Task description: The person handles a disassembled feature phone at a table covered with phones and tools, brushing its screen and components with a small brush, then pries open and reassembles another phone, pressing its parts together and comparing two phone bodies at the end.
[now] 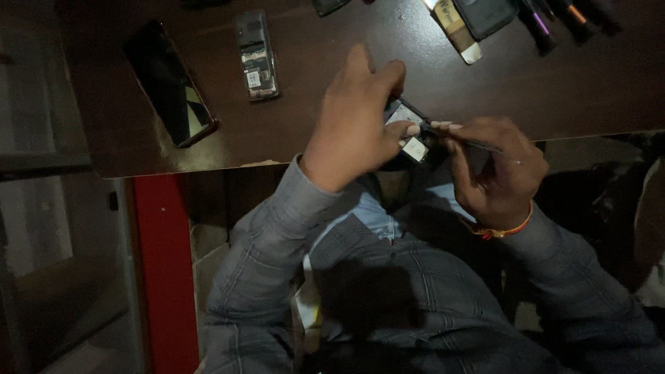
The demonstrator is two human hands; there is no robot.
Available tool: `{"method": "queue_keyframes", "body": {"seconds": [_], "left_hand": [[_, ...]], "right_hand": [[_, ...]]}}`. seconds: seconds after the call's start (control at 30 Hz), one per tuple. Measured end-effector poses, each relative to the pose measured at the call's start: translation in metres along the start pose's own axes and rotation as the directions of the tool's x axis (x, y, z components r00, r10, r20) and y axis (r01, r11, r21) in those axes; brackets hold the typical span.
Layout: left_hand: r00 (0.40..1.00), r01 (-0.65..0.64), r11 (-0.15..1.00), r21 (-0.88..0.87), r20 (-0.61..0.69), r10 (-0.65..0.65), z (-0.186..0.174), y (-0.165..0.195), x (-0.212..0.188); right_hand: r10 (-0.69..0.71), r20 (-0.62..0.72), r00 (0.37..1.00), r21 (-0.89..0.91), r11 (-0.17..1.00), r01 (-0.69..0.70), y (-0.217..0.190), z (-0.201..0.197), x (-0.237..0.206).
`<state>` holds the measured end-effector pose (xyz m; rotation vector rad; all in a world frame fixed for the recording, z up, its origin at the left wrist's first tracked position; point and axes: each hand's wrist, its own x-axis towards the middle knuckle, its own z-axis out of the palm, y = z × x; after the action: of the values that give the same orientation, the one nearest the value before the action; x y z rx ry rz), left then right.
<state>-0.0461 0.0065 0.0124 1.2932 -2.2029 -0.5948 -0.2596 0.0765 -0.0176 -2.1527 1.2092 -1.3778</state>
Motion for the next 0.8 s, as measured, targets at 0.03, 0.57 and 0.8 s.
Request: {"method": "queue_keyframes", "body": {"seconds": [0.03, 0.57, 0.8], "left_hand": [[1.0, -0.021, 0.999, -0.025, -0.013, 0.02, -0.001, -0.002, 0.0], [1.0, -0.015, 0.999, -0.033, 0.003, 0.015, 0.003, -0.012, 0.0], [0.999, -0.035, 0.999, -0.029, 0.016, 0.036, 0.005, -0.015, 0.001]], "right_hand": [[0.01, 0.004, 1.0, 0.004, 1.0, -0.01, 0.0, 0.0, 0.0], [0.052, 0.031, 0.998, 0.119, 0.991, -0.055, 0.004, 0.0, -0.005], [-0.029, 0.034, 0.999, 0.081, 0.996, 0.026, 0.015, 0.003, -0.006]]}}
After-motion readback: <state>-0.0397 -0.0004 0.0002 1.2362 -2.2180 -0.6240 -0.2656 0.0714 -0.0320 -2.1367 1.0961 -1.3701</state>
